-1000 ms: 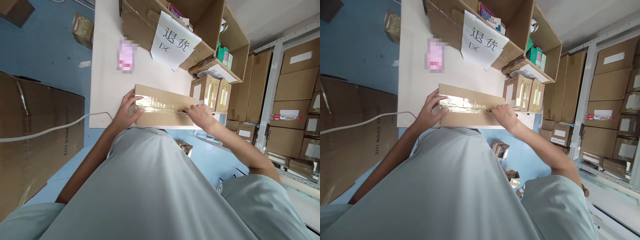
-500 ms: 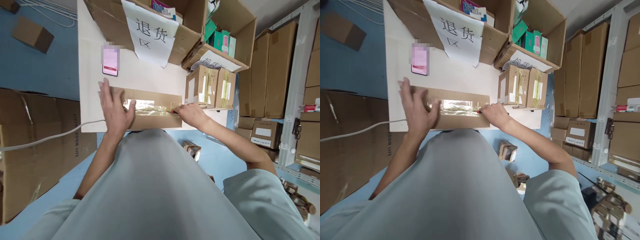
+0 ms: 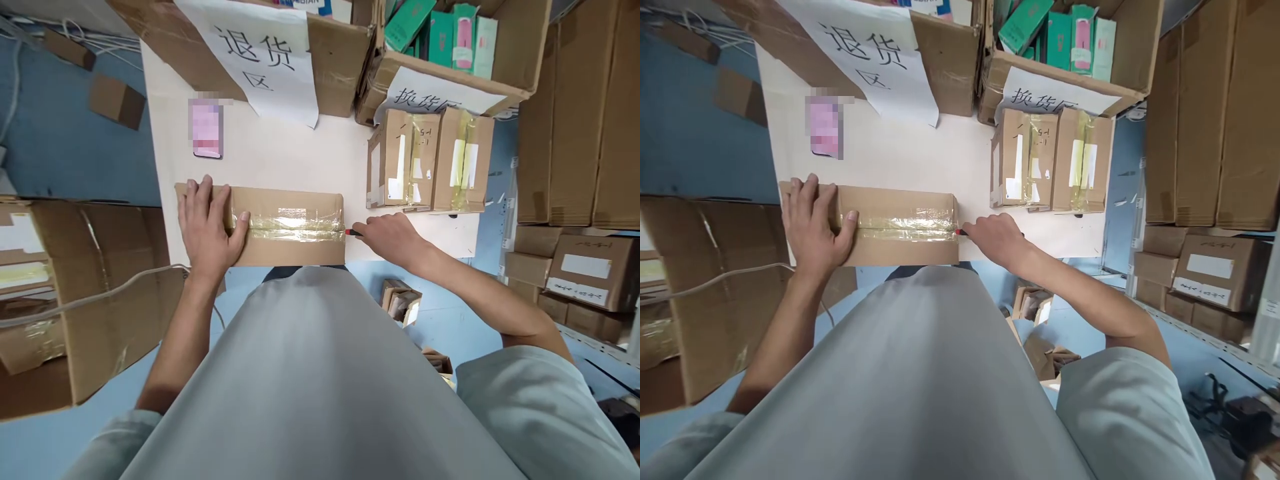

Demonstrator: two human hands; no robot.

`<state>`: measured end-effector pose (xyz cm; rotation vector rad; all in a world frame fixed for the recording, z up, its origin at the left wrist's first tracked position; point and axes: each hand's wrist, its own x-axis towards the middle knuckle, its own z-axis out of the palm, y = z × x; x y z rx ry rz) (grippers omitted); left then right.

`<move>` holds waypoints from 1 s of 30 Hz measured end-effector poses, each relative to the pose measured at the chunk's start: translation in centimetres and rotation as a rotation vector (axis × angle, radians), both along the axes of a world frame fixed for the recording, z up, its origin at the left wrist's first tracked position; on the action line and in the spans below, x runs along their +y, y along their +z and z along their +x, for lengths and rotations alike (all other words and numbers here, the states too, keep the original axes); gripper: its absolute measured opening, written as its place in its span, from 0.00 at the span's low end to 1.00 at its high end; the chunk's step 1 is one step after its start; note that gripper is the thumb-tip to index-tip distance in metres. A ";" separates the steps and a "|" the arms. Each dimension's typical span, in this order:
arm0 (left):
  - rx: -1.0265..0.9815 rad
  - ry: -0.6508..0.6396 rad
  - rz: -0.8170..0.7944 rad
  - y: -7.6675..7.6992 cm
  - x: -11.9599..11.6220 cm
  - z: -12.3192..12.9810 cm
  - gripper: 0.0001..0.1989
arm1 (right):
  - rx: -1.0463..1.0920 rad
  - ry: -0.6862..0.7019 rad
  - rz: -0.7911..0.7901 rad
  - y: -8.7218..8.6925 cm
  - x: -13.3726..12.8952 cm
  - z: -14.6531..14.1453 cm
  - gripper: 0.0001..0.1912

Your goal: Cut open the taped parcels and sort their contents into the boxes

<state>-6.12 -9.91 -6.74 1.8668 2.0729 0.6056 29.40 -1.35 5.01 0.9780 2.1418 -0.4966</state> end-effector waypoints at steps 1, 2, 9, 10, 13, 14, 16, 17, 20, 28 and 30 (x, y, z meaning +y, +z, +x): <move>0.007 0.001 -0.004 0.0 0.0 0.1 0.37 | 0.011 -0.001 -0.013 -0.1 0.1 0.4 0.19; 0.014 0.003 -0.009 0.1 0.0 0.1 0.37 | 0.023 -0.001 -0.026 -0.2 0.3 0.7 0.19; 0.049 0.021 -0.063 0.3 -0.2 0.2 0.36 | 0.104 0.010 -0.059 -1.3 0.3 2.6 0.21; 0.044 0.022 -0.069 0.4 -0.2 0.2 0.35 | 0.116 0.011 -0.056 -1.6 0.3 3.0 0.21; 0.008 0.020 -0.082 0.6 -0.2 0.4 0.35 | 0.163 0.023 -0.055 -2.6 0.3 4.2 0.21; -0.002 0.021 -0.089 0.7 -0.2 0.4 0.35 | 0.182 0.024 -0.059 -3.0 0.3 4.6 0.21; -0.011 0.029 -0.108 0.8 -0.2 0.4 0.35 | 0.223 0.014 -0.065 -3.7 0.4 5.3 0.21; -0.010 0.033 -0.119 0.8 -0.2 0.4 0.36 | 0.246 0.001 -0.067 -4.1 0.4 5.7 0.21; -0.022 0.035 -0.135 0.7 0.0 0.3 0.36 | 0.329 -0.058 -0.077 -5.6 0.2 6.5 0.23; -0.105 0.018 -0.135 0.7 0.7 -1.0 0.37 | 0.742 -0.368 -0.132 -12.4 -2.3 4.9 0.30; -0.112 0.032 -0.124 0.7 0.5 -2.6 0.37 | 0.810 -0.441 -0.120 -13.0 -3.5 2.9 0.28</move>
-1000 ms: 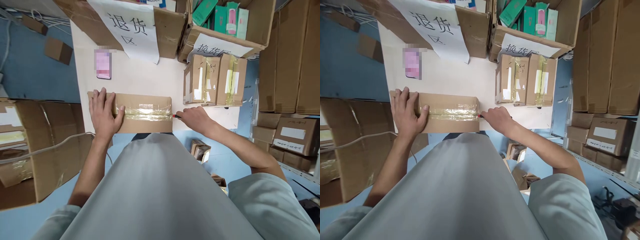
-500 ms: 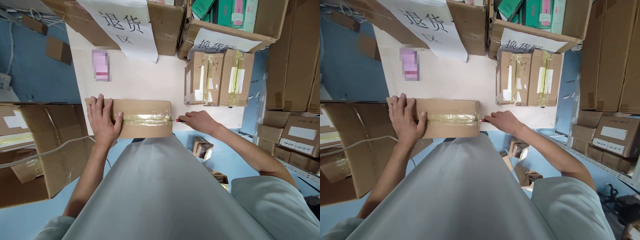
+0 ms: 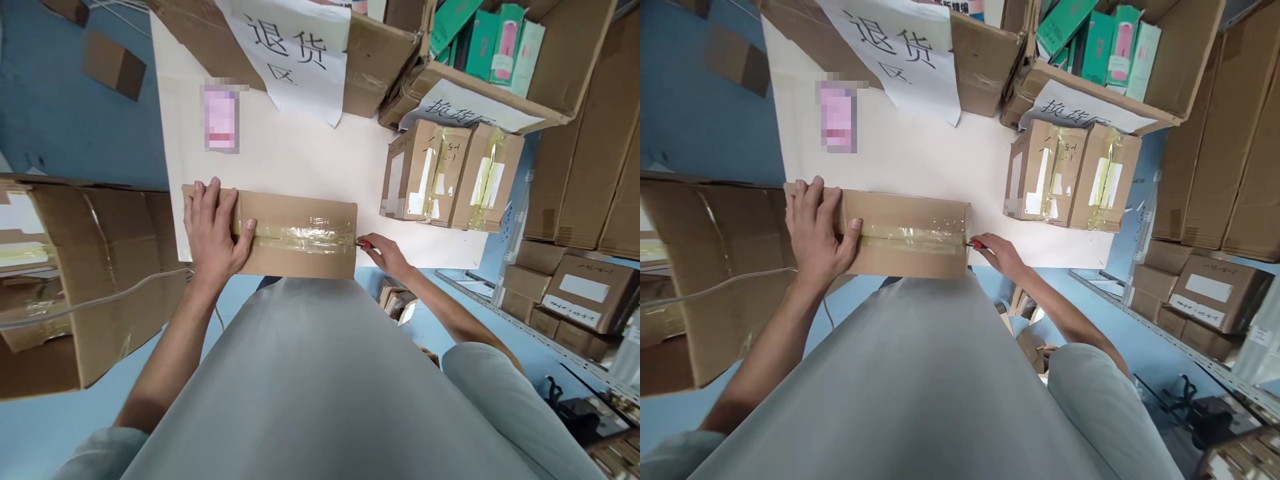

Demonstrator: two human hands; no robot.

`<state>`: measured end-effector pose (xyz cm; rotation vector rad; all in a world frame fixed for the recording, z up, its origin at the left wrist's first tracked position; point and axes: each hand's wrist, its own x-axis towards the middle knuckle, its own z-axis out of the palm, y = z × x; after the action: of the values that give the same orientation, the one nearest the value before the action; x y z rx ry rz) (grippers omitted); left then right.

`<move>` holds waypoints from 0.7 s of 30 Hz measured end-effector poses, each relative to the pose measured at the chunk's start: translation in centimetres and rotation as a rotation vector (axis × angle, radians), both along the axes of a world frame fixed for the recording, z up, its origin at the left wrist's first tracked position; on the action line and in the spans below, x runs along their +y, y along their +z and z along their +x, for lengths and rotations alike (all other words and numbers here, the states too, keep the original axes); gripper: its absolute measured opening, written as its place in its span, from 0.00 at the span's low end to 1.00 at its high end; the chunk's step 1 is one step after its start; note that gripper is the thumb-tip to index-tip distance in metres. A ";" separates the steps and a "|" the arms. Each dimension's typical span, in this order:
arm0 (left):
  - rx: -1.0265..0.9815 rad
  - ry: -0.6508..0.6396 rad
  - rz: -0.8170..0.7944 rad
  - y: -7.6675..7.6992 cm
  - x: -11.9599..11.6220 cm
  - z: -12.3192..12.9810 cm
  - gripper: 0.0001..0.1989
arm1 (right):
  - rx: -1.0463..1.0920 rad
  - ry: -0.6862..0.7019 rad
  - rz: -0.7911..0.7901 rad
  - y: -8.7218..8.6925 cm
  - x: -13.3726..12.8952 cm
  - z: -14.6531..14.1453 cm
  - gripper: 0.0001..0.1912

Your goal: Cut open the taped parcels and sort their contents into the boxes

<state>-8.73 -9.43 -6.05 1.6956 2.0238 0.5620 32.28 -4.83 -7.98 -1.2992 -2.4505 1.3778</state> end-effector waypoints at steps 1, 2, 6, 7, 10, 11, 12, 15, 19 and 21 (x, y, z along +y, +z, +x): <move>0.000 0.011 0.007 0.0 -0.2 -1.0 0.37 | 0.022 -0.029 -0.002 -0.1 -0.6 -1.1 0.27; -0.001 0.022 0.016 -0.1 -0.4 -2.1 0.37 | 0.040 -0.058 -0.003 -0.1 -1.3 -2.3 0.26; -0.045 0.056 0.055 -0.5 -1.4 -6.3 0.39 | 0.026 -0.361 0.040 -0.3 -3.4 -5.9 0.25; -0.063 0.065 0.060 -0.7 -1.6 -7.1 0.40 | -0.006 -0.466 0.047 -0.5 -3.8 -6.5 0.25; -0.095 0.111 0.056 -1.1 -2.2 -9.0 0.43 | -0.101 -0.663 -0.015 -1.2 -4.7 -8.2 0.24; -0.098 0.126 0.056 -1.3 -2.4 -9.4 0.43 | -0.111 -0.691 -0.048 -1.4 -4.9 -8.8 0.25; -0.106 0.138 0.063 -1.5 -2.7 -9.8 0.43 | -0.106 -0.713 -0.072 -1.5 -5.0 -9.3 0.25; -0.154 0.152 0.104 -2.0 -3.2 -10.3 0.43 | -0.058 -0.779 -0.057 -0.8 -5.0 -10.3 0.26; -0.265 0.170 0.115 -3.9 -2.8 -8.9 0.47 | -0.119 -0.803 0.118 2.4 -4.1 -9.7 0.29; -0.351 0.173 0.124 -5.5 -2.1 -7.0 0.48 | -0.201 -0.798 0.235 4.7 -3.6 -8.8 0.30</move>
<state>-15.70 -11.55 -11.58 1.3768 1.9180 0.9871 23.46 -8.43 -3.32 -2.0776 -1.7412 0.7558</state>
